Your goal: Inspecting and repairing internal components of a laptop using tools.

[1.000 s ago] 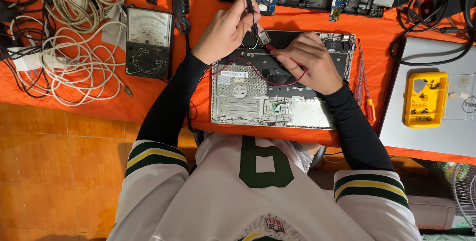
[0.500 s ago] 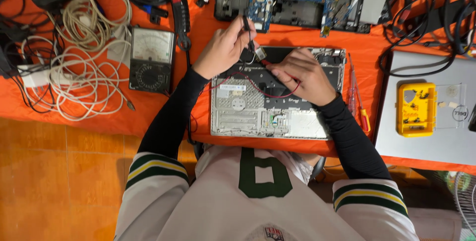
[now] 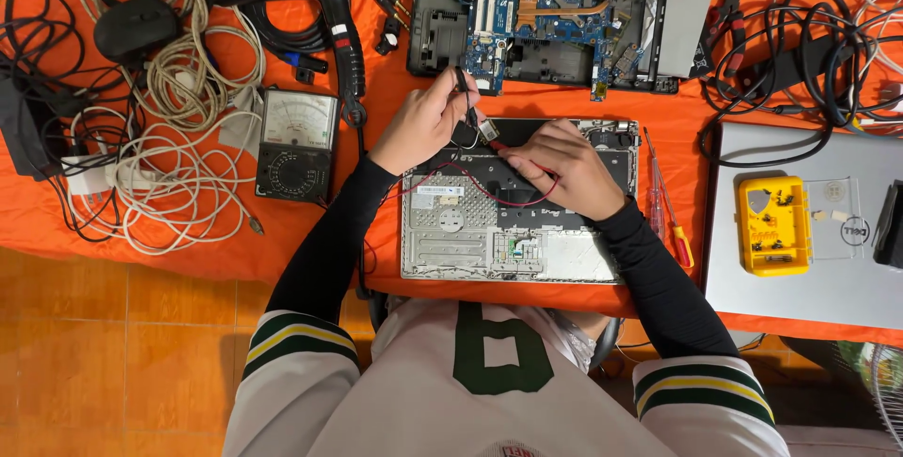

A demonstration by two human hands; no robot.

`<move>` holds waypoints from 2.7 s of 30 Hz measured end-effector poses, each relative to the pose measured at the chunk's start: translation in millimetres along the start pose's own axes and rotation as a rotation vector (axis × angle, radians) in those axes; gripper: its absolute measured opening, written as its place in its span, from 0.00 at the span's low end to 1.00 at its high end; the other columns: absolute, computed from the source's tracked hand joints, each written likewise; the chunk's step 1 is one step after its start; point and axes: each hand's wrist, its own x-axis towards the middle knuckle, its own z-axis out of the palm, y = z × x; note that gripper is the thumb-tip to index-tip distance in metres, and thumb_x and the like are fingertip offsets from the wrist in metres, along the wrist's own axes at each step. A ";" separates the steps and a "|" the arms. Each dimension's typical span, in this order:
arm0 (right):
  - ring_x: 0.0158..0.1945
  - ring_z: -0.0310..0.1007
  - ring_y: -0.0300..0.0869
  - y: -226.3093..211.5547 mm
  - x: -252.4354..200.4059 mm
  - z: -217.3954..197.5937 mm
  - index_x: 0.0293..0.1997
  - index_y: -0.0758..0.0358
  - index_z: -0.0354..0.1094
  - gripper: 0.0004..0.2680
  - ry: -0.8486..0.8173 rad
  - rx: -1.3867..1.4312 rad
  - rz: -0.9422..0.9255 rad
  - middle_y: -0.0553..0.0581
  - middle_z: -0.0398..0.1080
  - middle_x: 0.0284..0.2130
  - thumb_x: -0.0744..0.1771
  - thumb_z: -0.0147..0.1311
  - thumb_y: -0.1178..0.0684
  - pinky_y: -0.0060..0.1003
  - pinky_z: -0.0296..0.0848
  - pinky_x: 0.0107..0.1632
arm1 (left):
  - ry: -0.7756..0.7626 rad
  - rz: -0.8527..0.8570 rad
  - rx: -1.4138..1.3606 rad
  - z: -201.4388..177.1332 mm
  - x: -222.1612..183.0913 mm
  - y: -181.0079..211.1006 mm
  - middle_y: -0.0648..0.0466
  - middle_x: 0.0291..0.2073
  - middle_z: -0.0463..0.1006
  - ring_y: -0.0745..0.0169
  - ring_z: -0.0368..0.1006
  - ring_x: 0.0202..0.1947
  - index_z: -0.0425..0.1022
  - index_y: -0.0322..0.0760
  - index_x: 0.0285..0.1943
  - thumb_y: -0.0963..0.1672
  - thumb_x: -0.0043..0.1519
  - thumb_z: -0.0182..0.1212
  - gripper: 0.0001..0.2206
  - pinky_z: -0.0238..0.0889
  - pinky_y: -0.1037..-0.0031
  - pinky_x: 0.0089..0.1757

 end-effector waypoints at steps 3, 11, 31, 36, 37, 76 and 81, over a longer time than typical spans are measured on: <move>0.38 0.69 0.45 -0.2 0.3 -0.2 0.47 0.63 0.78 0.07 -0.006 0.013 0.006 0.53 0.73 0.31 0.69 0.59 0.52 0.39 0.67 0.49 | -0.019 -0.076 -0.022 -0.2 0.5 1.2 0.46 0.32 0.82 0.55 0.86 0.37 0.65 0.31 0.52 0.39 0.73 0.51 0.03 0.71 0.70 0.35; 0.38 0.69 0.45 0.7 -0.6 0.1 0.47 0.63 0.79 0.07 0.003 0.014 0.005 0.53 0.72 0.30 0.68 0.60 0.52 0.39 0.68 0.49 | -0.006 -0.024 0.019 0.6 -0.4 -4.2 0.45 0.35 0.81 0.53 0.85 0.41 0.65 0.31 0.53 0.40 0.73 0.52 0.04 0.73 0.69 0.36; 0.38 0.70 0.45 6.8 -4.2 4.6 0.46 0.63 0.78 0.07 0.000 -0.016 0.008 0.53 0.73 0.31 0.68 0.60 0.51 0.39 0.68 0.49 | 0.010 -0.021 0.056 1.1 0.3 -6.8 0.45 0.38 0.83 0.51 0.85 0.40 0.66 0.32 0.54 0.40 0.72 0.52 0.05 0.73 0.68 0.36; 0.38 0.71 0.45 4.0 -3.7 3.8 0.46 0.63 0.78 0.07 -0.003 -0.013 0.006 0.53 0.73 0.31 0.68 0.60 0.52 0.39 0.68 0.49 | 0.008 -0.037 0.072 0.7 -1.2 -6.1 0.45 0.37 0.83 0.51 0.84 0.39 0.66 0.32 0.54 0.40 0.72 0.52 0.05 0.73 0.68 0.37; 0.38 0.71 0.45 4.0 -3.6 3.7 0.46 0.63 0.78 0.07 -0.003 -0.011 0.006 0.53 0.73 0.31 0.68 0.60 0.52 0.39 0.68 0.49 | 0.010 -0.036 0.075 0.7 -1.3 -5.8 0.45 0.37 0.83 0.51 0.84 0.39 0.66 0.32 0.54 0.40 0.72 0.53 0.05 0.73 0.68 0.37; 0.38 0.70 0.45 4.6 -4.3 3.9 0.46 0.62 0.78 0.07 -0.010 -0.023 0.012 0.53 0.73 0.31 0.68 0.60 0.52 0.39 0.68 0.50 | 0.013 -0.023 0.064 1.4 -1.2 -7.0 0.45 0.38 0.83 0.50 0.85 0.40 0.66 0.31 0.54 0.40 0.72 0.52 0.05 0.74 0.68 0.37; 0.38 0.70 0.45 5.2 -4.5 4.7 0.46 0.62 0.79 0.07 -0.003 -0.024 0.013 0.53 0.73 0.30 0.68 0.60 0.51 0.39 0.68 0.49 | 0.014 -0.034 0.069 1.4 -0.8 -4.8 0.45 0.37 0.83 0.51 0.85 0.39 0.66 0.32 0.54 0.40 0.72 0.52 0.05 0.74 0.69 0.37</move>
